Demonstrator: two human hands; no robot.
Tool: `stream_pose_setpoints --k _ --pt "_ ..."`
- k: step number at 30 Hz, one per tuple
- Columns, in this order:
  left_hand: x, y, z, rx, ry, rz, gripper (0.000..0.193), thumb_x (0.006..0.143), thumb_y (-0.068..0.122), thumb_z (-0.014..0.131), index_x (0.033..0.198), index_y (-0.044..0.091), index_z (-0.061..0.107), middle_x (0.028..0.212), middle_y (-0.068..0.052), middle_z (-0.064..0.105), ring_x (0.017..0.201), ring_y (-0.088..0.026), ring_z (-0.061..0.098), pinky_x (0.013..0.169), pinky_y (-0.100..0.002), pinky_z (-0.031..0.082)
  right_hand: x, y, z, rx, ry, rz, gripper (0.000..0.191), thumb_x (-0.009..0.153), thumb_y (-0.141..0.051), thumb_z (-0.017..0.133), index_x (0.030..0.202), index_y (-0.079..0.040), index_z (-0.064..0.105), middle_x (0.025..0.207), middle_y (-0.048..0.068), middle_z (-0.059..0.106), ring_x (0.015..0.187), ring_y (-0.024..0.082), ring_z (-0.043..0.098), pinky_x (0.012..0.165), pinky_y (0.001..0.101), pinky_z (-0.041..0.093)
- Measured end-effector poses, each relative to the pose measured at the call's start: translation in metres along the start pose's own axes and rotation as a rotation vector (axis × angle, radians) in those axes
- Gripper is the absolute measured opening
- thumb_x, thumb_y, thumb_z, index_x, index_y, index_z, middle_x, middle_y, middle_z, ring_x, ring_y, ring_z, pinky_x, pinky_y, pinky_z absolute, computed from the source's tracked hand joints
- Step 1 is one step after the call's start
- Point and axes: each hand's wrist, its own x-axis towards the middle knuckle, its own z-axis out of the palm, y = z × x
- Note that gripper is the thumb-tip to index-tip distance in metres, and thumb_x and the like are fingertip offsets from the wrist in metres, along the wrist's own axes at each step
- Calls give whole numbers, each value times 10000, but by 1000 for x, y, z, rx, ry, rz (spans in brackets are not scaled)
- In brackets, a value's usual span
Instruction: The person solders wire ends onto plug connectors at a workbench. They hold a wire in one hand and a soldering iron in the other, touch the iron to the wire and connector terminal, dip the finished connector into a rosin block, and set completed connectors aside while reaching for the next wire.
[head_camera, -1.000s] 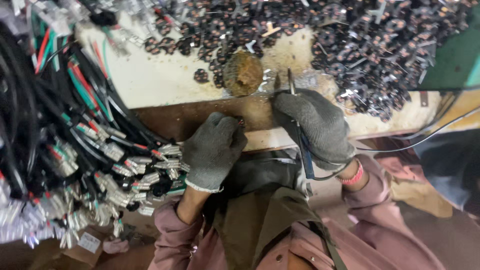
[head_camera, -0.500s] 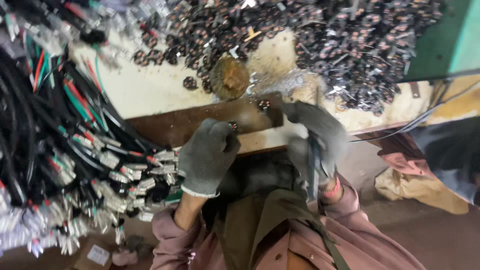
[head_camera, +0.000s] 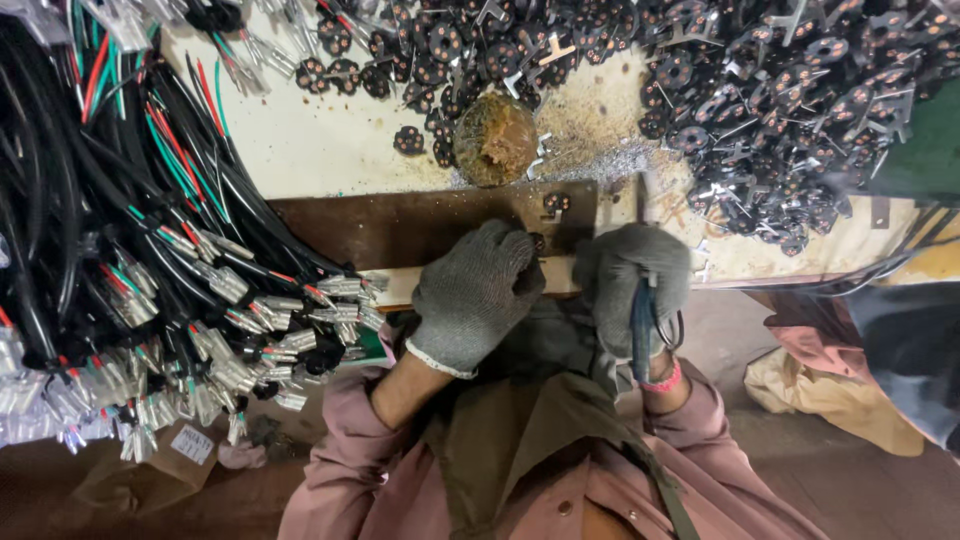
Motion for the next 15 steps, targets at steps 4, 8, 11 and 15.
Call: stream_pose_setpoints --k 4,8,11,15 --pt "-4 6 -10 -7 -22 17 387 765 209 757 1123 88 672 1118 -183 666 1015 -369 656 786 -457 550 5 -3 11 -140 -101 -104 276 915 -17 770 1152 -19 629 1174 172 715 1051 336 736 875 364 582" --pt "-31 0 -12 229 249 14 298 879 187 748 1161 130 668 1118 -156 674 1048 -332 645 836 -450 540 9 -4 14 34 -12 -131 335 925 54 764 1190 -5 567 1264 209 693 1151 372 725 945 416 584" --pt "-50 -6 -15 381 60 -58 313 834 201 719 1136 126 696 981 -107 692 930 -320 644 790 -470 515 9 4 15 376 140 31 390 887 80 733 1195 -43 528 1234 220 717 1021 305 708 834 401 538" --pt "-37 29 -53 216 -161 -6 321 863 198 637 1170 115 683 976 -91 686 936 -309 649 827 -458 511 1 14 19 426 279 183 329 934 42 690 1201 -45 520 1184 208 712 946 266 677 782 370 518"
